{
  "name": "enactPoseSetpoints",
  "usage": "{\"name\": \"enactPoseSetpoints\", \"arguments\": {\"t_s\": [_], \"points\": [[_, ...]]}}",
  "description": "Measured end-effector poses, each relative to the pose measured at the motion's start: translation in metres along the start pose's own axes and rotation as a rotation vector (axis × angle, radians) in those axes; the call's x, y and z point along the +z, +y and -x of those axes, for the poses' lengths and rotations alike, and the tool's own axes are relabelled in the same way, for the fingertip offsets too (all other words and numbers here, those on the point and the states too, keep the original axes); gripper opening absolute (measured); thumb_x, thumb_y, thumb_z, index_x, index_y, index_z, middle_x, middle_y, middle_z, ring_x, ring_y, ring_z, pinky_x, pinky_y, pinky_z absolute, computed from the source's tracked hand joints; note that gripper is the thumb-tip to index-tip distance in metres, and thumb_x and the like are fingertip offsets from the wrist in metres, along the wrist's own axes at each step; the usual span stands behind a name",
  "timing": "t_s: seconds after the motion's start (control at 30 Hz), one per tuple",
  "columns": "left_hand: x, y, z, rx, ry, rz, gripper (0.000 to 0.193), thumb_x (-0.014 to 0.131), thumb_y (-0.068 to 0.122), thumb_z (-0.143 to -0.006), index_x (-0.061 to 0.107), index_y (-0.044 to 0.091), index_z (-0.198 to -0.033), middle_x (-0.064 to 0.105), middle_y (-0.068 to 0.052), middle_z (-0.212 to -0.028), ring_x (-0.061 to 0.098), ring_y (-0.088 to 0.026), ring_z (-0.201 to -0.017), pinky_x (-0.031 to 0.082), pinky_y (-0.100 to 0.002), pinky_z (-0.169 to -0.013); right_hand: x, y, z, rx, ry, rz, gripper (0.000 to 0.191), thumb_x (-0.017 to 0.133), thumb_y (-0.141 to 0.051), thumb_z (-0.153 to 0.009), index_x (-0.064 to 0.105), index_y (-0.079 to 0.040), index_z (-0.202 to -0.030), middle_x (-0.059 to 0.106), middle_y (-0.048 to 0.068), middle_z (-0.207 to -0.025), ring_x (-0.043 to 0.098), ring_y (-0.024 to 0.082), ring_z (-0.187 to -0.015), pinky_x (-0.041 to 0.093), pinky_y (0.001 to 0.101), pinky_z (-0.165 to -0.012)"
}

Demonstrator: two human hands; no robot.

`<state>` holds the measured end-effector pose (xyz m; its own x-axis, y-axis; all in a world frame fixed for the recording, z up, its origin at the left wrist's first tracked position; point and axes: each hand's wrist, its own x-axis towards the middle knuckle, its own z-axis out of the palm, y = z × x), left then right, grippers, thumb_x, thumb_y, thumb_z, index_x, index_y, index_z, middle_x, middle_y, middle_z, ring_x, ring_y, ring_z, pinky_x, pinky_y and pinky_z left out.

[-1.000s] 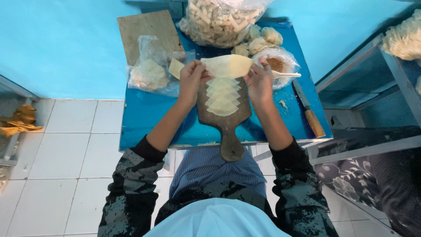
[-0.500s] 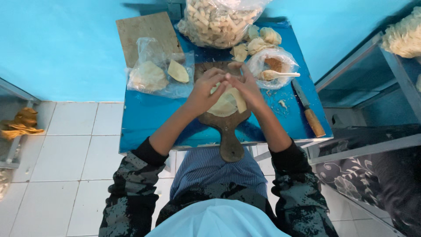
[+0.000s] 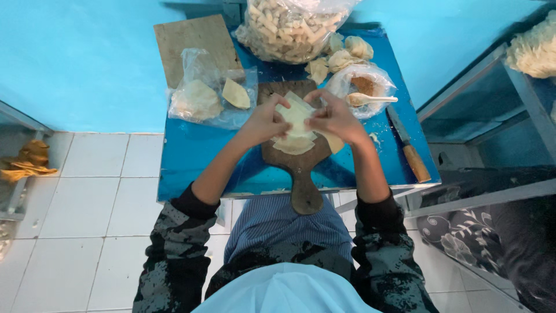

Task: The person folds thin dough wrapper pieces by hand and arranges them into an overlapping diamond pattern on a wooden paddle board on the table, occasionally taking pieces from a plastic bag and using a spoon to add brown filling from a bag. The person continues folding and stacking wrappers to build up the layered pattern.

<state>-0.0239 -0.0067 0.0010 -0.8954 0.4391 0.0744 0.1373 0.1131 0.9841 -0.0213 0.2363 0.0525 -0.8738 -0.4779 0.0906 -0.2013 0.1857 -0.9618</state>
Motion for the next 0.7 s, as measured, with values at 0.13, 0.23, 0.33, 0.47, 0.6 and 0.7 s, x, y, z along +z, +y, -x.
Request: {"name": "enactPoseSetpoints", "arguments": {"t_s": [0.13, 0.23, 0.33, 0.47, 0.6, 0.7], "points": [[0.004, 0.003, 0.007, -0.076, -0.154, -0.216, 0.049, 0.075, 0.003, -0.08, 0.043, 0.003, -0.116, 0.072, -0.011, -0.068, 0.072, -0.02, -0.056, 0.055, -0.034, -0.048, -0.001, 0.003, 0.001, 0.05, -0.196, 0.352, 0.05, 0.082, -0.007, -0.077, 0.057, -0.01, -0.12, 0.07, 0.002, -0.072, 0.067, 0.009, -0.07, 0.051, 0.0274, -0.061], [0.008, 0.007, 0.012, -0.123, -0.184, -0.333, 0.051, 0.08, 0.001, -0.076, 0.043, 0.001, -0.112, 0.071, -0.012, -0.068, 0.072, -0.019, -0.057, 0.057, -0.035, -0.049, 0.002, 0.002, 0.001, 0.088, -0.26, 0.412, 0.051, 0.083, -0.008, -0.074, 0.056, -0.009, -0.116, 0.069, 0.003, -0.069, 0.066, 0.01, -0.066, 0.051, 0.0287, -0.059], [0.008, 0.009, 0.014, -0.112, -0.178, -0.361, 0.052, 0.08, 0.003, -0.074, 0.044, 0.0, -0.11, 0.072, -0.013, -0.068, 0.074, -0.022, -0.057, 0.057, -0.036, -0.049, 0.004, 0.001, 0.001, 0.114, -0.303, 0.441, 0.051, 0.084, -0.009, -0.073, 0.054, -0.009, -0.114, 0.069, 0.003, -0.068, 0.066, 0.011, -0.063, 0.05, 0.0288, -0.058], [0.008, 0.006, 0.015, 0.071, -0.064, -0.637, 0.055, 0.089, 0.015, -0.065, 0.052, 0.002, -0.103, 0.07, -0.016, -0.07, 0.072, -0.029, -0.063, 0.055, -0.04, -0.054, 0.0, 0.002, 0.004, 0.065, -0.239, 0.39, 0.054, 0.086, -0.013, -0.074, 0.052, -0.009, -0.116, 0.066, 0.002, -0.07, 0.064, 0.01, -0.068, 0.049, 0.0279, -0.06], [0.005, 0.011, 0.014, 0.203, 0.1, -0.798, 0.05, 0.096, 0.032, -0.067, 0.062, 0.004, -0.092, 0.069, -0.019, -0.078, 0.068, -0.034, -0.075, 0.052, -0.044, -0.061, -0.016, 0.008, 0.005, -0.002, 0.002, 0.279, 0.045, 0.083, -0.013, -0.086, 0.056, -0.008, -0.121, 0.064, 0.002, -0.082, 0.063, 0.008, -0.077, 0.048, 0.0266, -0.065], [0.007, 0.025, 0.014, 0.207, 0.184, -0.576, 0.039, 0.088, 0.033, -0.084, 0.061, 0.006, -0.09, 0.07, -0.012, -0.079, 0.071, -0.024, -0.076, 0.054, -0.037, -0.065, -0.017, 0.022, -0.003, -0.2, 0.194, -0.068, 0.045, 0.075, -0.002, -0.09, 0.056, -0.007, -0.13, 0.065, 0.001, -0.096, 0.062, 0.008, -0.09, 0.051, 0.0237, -0.079]]}}
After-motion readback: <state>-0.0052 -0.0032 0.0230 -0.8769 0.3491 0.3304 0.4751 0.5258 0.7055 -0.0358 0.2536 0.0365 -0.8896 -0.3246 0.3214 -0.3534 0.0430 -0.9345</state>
